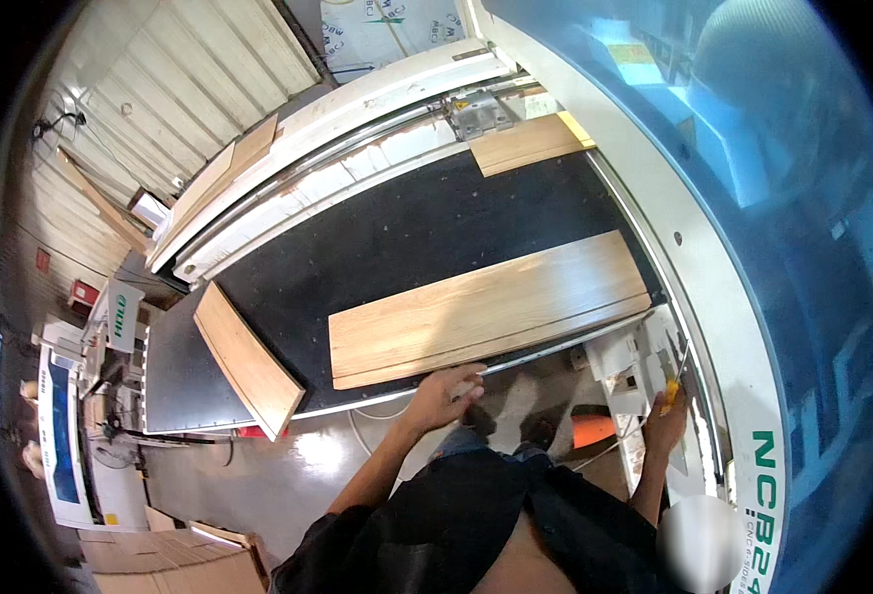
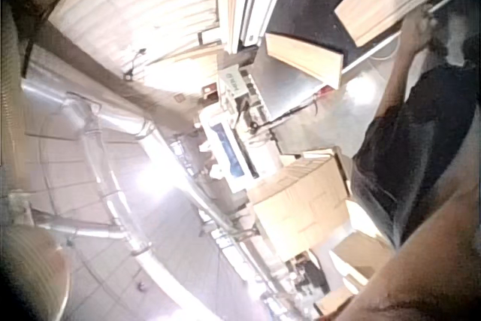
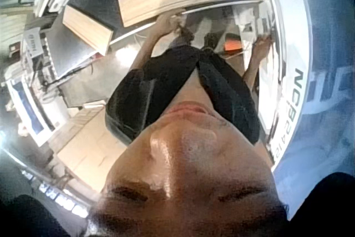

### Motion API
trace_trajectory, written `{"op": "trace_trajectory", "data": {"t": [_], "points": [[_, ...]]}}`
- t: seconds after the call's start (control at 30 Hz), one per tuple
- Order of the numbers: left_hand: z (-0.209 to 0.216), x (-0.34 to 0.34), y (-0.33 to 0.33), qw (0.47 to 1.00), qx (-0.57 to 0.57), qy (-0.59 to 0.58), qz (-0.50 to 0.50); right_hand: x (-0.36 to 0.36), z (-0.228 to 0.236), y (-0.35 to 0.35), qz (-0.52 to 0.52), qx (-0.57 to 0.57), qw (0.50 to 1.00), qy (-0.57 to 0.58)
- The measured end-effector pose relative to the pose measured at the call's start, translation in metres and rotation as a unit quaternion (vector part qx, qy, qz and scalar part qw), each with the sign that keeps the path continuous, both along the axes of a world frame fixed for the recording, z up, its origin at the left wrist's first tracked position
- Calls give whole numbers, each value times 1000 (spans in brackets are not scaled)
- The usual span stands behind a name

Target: The person places wood planks into a machine by hand, aligning them against the guides and pushing them into the processing area one at a time.

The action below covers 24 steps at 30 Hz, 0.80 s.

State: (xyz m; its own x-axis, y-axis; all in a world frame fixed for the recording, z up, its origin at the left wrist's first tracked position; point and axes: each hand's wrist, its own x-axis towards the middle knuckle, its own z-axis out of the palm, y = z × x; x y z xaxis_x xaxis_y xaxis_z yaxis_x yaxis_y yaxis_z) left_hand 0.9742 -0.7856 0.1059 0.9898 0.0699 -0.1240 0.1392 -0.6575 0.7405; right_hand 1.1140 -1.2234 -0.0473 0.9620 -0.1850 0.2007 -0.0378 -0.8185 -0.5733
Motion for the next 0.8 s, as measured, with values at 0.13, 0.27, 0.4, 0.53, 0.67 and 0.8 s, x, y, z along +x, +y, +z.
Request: {"op": "trace_trajectory", "data": {"t": [0.13, 0.27, 0.4, 0.53, 0.67, 0.8], "points": [[-27, -13, -24, 994, -73, 19, -77, 12, 1, -5, -13, -34, 999, 25], [-49, -16, -35, 982, -42, 55, -178, 4, 13, -10, -1, 130, 991, -14], [-100, -44, -13, 978, -40, 34, -203, -21, 64, 47, 137, 366, 920, -30], [-130, -58, 22, 967, 7, 122, -225, -42, 115, 138, 348, 355, 864, 81], [-158, -74, 53, 958, 67, 194, -198, -60, 148, 226, 495, 80, 788, 358], [-215, -87, 77, 955, 10, 243, -169, -54, 86, 235, 617, -75, 692, 368]]}}
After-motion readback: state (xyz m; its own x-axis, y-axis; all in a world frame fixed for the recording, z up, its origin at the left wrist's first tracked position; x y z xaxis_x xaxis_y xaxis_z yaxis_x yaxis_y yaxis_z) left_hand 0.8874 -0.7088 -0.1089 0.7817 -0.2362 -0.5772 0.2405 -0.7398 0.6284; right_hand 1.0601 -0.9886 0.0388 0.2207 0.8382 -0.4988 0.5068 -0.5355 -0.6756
